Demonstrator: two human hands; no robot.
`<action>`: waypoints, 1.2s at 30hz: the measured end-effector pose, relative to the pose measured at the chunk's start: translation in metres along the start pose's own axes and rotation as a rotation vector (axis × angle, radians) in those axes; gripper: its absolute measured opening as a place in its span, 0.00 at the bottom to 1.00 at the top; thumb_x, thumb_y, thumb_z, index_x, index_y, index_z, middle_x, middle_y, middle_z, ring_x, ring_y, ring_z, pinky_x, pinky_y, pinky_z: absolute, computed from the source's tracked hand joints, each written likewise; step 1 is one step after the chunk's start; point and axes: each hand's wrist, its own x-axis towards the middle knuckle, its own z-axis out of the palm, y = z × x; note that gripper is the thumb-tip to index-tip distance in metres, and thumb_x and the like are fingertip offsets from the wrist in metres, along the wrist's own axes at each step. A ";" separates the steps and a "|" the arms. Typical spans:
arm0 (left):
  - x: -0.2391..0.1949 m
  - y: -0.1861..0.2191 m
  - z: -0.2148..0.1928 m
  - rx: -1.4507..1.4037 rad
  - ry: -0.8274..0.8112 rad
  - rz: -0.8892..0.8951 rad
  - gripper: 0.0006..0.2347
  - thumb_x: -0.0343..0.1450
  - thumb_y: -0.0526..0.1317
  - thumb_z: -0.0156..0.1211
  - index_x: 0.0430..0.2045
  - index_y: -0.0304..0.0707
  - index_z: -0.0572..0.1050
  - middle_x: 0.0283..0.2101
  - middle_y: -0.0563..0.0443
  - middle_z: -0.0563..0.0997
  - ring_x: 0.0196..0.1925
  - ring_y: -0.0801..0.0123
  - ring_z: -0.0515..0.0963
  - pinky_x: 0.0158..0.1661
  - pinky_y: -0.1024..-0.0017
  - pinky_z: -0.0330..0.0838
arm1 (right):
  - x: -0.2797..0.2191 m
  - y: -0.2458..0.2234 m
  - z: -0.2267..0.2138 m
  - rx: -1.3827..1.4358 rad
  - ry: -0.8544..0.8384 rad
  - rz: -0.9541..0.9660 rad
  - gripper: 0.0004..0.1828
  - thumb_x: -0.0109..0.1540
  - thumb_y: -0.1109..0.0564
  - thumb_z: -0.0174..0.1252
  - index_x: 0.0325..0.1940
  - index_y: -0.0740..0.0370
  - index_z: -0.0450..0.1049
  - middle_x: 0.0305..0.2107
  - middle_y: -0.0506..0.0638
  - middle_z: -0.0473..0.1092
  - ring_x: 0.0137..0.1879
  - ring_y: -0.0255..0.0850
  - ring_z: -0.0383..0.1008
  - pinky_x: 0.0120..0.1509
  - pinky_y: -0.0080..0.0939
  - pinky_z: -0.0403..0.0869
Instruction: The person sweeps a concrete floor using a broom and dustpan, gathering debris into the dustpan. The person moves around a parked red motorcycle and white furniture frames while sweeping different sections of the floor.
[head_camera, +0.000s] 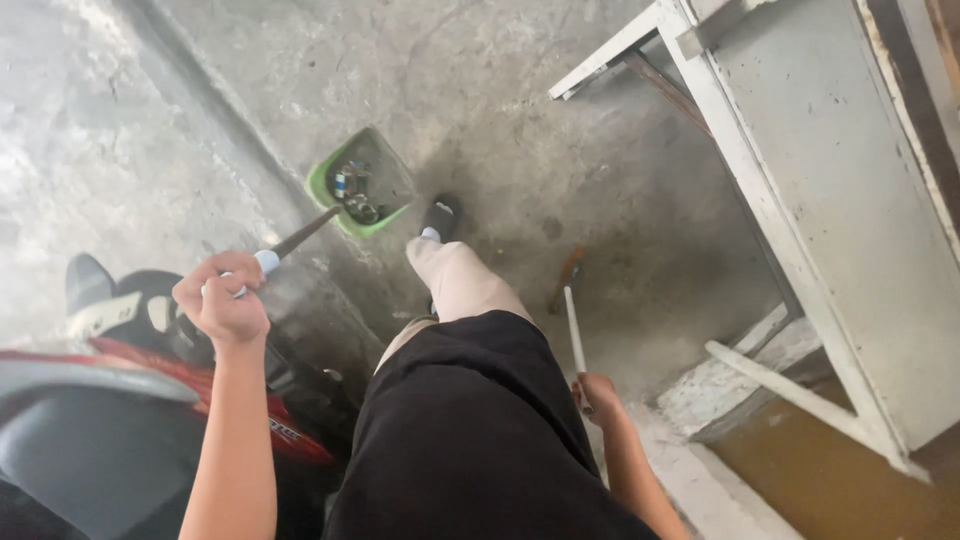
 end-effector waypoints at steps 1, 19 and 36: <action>0.023 -0.001 0.001 0.020 -0.073 0.003 0.08 0.64 0.32 0.44 0.14 0.25 0.64 0.23 0.37 0.72 0.24 0.62 0.68 0.31 0.70 0.64 | 0.003 -0.004 0.019 -0.097 0.012 0.033 0.10 0.64 0.55 0.51 0.44 0.64 0.71 0.29 0.50 0.69 0.32 0.39 0.67 0.32 0.44 0.66; 0.309 -0.174 0.159 0.510 -1.135 -0.260 0.08 0.61 0.37 0.55 0.20 0.28 0.76 0.23 0.51 0.77 0.30 0.73 0.76 0.35 0.74 0.69 | 0.009 -0.076 0.281 0.146 0.165 0.021 0.15 0.49 0.67 0.57 0.37 0.82 0.76 0.26 0.67 0.76 0.31 0.53 0.78 0.32 0.50 0.71; 0.318 -0.196 0.254 0.408 -1.655 -0.066 0.05 0.60 0.34 0.56 0.22 0.29 0.77 0.21 0.44 0.77 0.25 0.67 0.77 0.31 0.70 0.71 | -0.183 -0.141 0.464 0.721 0.044 -0.093 0.25 0.63 0.58 0.53 0.66 0.56 0.72 0.23 0.48 0.67 0.18 0.38 0.61 0.22 0.43 0.62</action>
